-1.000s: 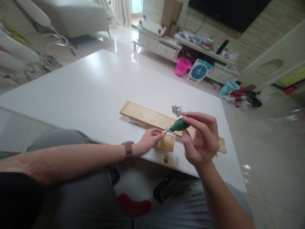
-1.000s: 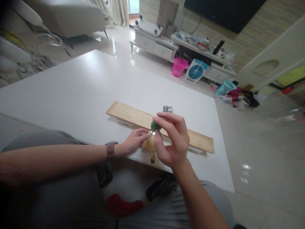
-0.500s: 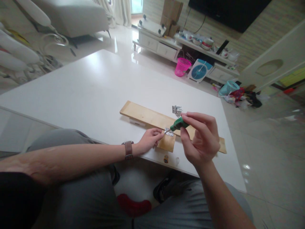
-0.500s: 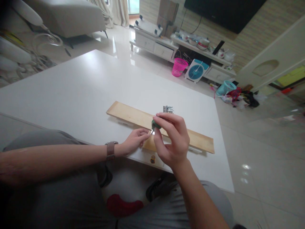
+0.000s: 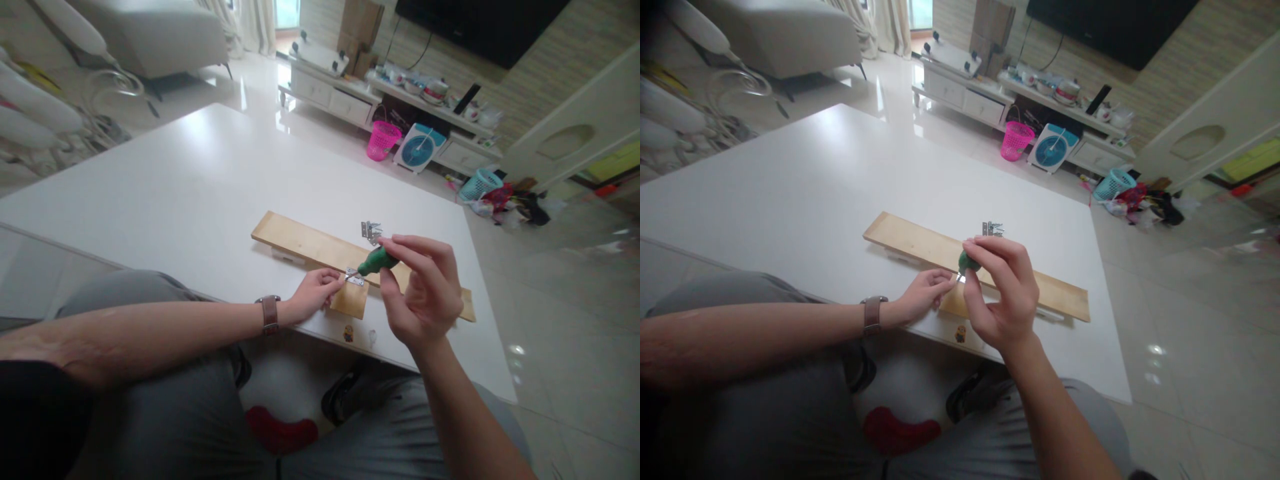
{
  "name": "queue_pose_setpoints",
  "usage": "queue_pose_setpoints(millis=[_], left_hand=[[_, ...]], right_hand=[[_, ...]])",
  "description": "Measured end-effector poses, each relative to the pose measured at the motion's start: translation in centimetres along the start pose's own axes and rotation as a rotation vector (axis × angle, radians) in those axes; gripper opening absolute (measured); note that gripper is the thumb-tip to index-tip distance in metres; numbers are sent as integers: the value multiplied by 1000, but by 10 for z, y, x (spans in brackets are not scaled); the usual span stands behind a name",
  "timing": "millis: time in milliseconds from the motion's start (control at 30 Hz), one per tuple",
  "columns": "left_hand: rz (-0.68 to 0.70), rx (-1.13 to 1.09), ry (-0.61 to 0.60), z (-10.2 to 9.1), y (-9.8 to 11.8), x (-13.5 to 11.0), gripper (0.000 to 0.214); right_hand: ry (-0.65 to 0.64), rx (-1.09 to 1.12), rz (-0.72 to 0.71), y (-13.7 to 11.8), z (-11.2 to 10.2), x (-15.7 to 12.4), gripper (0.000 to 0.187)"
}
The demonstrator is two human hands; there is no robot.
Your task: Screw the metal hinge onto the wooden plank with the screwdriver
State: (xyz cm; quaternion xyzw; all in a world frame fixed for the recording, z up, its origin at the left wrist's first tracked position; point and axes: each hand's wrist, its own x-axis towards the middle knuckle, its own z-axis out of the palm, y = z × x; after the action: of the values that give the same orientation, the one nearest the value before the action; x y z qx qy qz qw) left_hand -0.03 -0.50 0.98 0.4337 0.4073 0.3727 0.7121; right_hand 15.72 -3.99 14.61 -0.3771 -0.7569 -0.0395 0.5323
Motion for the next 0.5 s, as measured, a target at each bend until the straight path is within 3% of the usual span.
queue_pose_setpoints(millis=[267,500], left_hand=[[-3,2,2,0,-1,0,45],[2,4,-9,0,1,0,44]], right_hand=[[25,-50,-22,2,-1,1,36],[-23,9,0,0,-1,-1,46]])
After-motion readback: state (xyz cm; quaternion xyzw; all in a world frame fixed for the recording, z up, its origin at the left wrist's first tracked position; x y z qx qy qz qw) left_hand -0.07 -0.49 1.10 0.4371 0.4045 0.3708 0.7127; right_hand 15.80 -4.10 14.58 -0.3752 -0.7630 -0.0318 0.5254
